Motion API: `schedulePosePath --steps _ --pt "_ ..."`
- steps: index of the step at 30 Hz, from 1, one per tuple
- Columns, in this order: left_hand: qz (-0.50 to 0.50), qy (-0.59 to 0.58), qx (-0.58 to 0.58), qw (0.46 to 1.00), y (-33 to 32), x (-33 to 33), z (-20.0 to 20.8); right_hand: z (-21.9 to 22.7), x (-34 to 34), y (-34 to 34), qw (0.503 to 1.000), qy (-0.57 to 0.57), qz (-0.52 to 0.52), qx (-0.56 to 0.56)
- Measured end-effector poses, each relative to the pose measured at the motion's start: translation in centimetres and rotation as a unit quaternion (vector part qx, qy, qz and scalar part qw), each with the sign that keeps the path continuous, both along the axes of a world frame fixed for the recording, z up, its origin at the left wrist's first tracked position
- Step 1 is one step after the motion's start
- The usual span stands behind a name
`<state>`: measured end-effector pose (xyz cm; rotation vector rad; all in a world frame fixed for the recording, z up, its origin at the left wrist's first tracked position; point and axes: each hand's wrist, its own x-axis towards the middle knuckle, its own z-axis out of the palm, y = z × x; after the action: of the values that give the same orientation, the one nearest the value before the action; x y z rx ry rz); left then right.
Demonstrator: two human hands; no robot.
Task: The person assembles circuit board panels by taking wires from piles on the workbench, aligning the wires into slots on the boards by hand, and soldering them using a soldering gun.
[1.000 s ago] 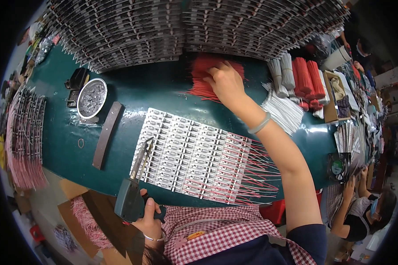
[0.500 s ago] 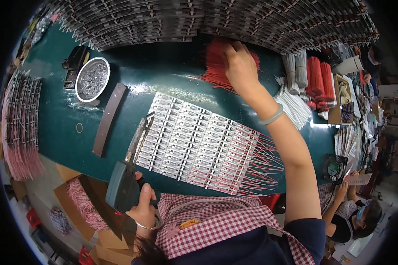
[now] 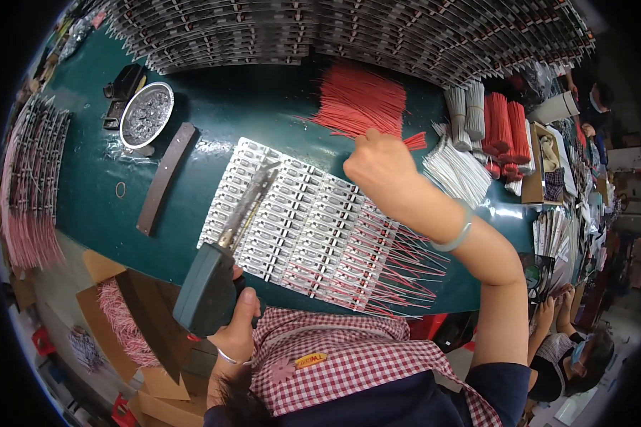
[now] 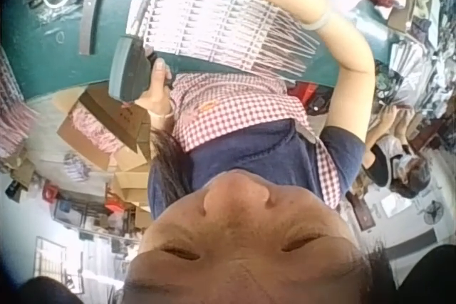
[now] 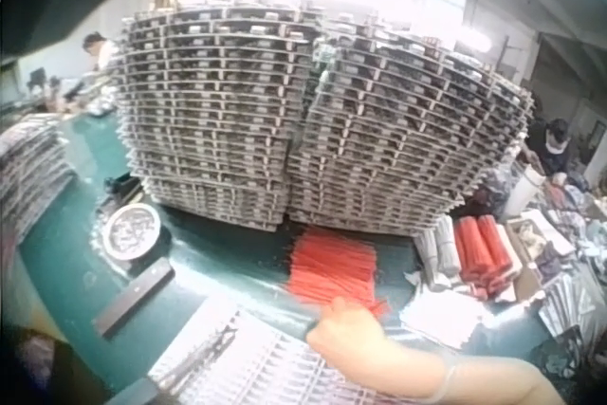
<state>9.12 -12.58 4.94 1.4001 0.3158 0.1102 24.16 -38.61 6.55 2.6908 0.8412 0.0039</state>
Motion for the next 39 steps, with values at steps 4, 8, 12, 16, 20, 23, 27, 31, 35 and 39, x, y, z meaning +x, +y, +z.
schedulePosePath --steps 4,8,12,16,20,23,27,31,35,39 --pt "-0.027 0.007 0.014 1.000 -0.8 -0.7 -0.4 -2.0 -0.4 -1.2 0.999 -0.006 -0.017 0.042" --pt "-0.049 0.010 0.027 0.998 -0.9 0.1 -0.6 -2.4 -1.9 -1.7 0.986 -0.025 -0.052 0.160" --pt "-0.069 0.032 0.059 0.995 -1.7 1.5 -1.1 -5.3 -3.6 -1.4 0.909 -0.048 -0.051 0.412" --pt "-0.110 0.036 0.153 0.981 -1.2 1.7 -3.2 -7.0 -4.2 -0.3 0.888 -0.055 -0.066 0.452" --pt "-0.116 0.047 0.138 0.982 -1.9 1.9 -2.9 -6.4 -4.5 -0.1 0.892 -0.045 -0.063 0.444" --pt "-0.101 0.091 0.121 0.983 -2.7 2.8 -1.0 -6.4 -4.4 -0.2 0.905 -0.020 -0.043 0.424" --pt "-0.115 0.033 0.165 0.979 -2.9 3.5 -1.1 -6.3 -4.5 0.0 0.901 -0.025 -0.049 0.431" --pt "-0.138 0.003 0.188 0.972 -2.9 3.9 -1.2 -6.2 -4.4 0.1 0.895 -0.024 -0.059 0.441" --pt "-0.149 0.009 0.190 0.970 -3.0 4.0 -1.2 -6.2 -4.3 0.1 0.895 -0.023 -0.063 0.441" --pt "-0.154 0.002 0.204 0.967 -3.1 4.1 -1.2 -6.1 -4.3 0.1 0.894 -0.024 -0.060 0.443"
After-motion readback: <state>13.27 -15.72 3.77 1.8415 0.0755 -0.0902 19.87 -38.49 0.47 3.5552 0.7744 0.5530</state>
